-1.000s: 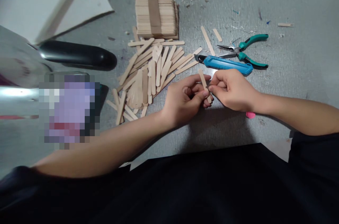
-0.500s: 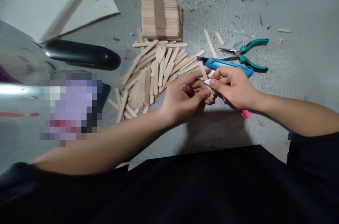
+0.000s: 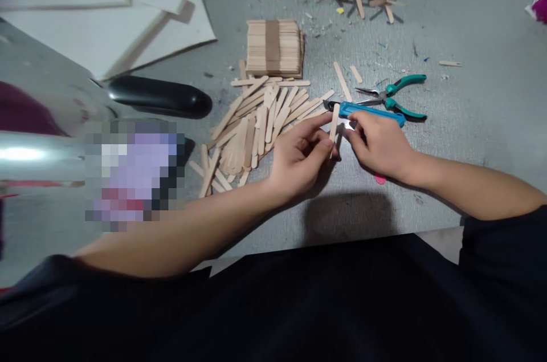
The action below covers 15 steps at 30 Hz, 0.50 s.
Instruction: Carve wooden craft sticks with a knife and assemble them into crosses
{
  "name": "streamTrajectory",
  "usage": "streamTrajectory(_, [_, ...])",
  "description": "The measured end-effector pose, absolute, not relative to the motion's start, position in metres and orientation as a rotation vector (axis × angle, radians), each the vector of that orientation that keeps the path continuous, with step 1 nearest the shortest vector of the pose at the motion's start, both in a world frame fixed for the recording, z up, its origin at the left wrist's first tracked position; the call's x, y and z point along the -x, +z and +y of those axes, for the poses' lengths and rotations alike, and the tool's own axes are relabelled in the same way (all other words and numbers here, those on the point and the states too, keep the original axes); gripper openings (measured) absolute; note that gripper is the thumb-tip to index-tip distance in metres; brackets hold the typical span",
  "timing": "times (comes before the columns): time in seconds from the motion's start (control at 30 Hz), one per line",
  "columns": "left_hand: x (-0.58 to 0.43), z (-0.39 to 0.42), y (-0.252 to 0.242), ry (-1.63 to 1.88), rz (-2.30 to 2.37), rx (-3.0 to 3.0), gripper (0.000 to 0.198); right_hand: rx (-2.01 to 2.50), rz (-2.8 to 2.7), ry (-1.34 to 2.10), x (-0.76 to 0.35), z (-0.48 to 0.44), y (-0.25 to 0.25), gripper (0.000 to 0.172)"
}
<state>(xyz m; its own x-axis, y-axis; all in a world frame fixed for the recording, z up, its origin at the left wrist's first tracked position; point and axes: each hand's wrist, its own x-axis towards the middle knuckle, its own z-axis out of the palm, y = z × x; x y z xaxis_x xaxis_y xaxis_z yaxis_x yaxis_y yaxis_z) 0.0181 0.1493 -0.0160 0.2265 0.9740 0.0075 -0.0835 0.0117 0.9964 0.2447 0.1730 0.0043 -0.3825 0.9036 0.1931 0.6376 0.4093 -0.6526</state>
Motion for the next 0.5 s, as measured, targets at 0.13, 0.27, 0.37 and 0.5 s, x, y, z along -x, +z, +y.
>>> streamTrajectory(0.13, [-0.018, 0.149, -0.018, 1.093, 1.007, -1.401, 0.032, 1.353, -2.333, 0.330, -0.247, 0.175, 0.007, 0.031])
streamTrajectory(0.27, [-0.017, 0.149, -0.018, 1.045, 1.091, -1.569, 0.016, 1.493, -2.460, 0.012, -0.248, 0.186, 0.018, 0.037])
streamTrajectory(0.37, [-0.019, 0.148, -0.004, 0.727, 1.164, -1.819, 0.016, 1.643, -2.533, -0.027, -0.248, 0.196, 0.021, 0.039])
streamTrajectory(0.5, [-0.018, 0.142, 0.036, -0.080, 1.230, -2.276, 0.028, 1.655, -2.570, 0.045, -0.248, 0.204, 0.014, 0.041])
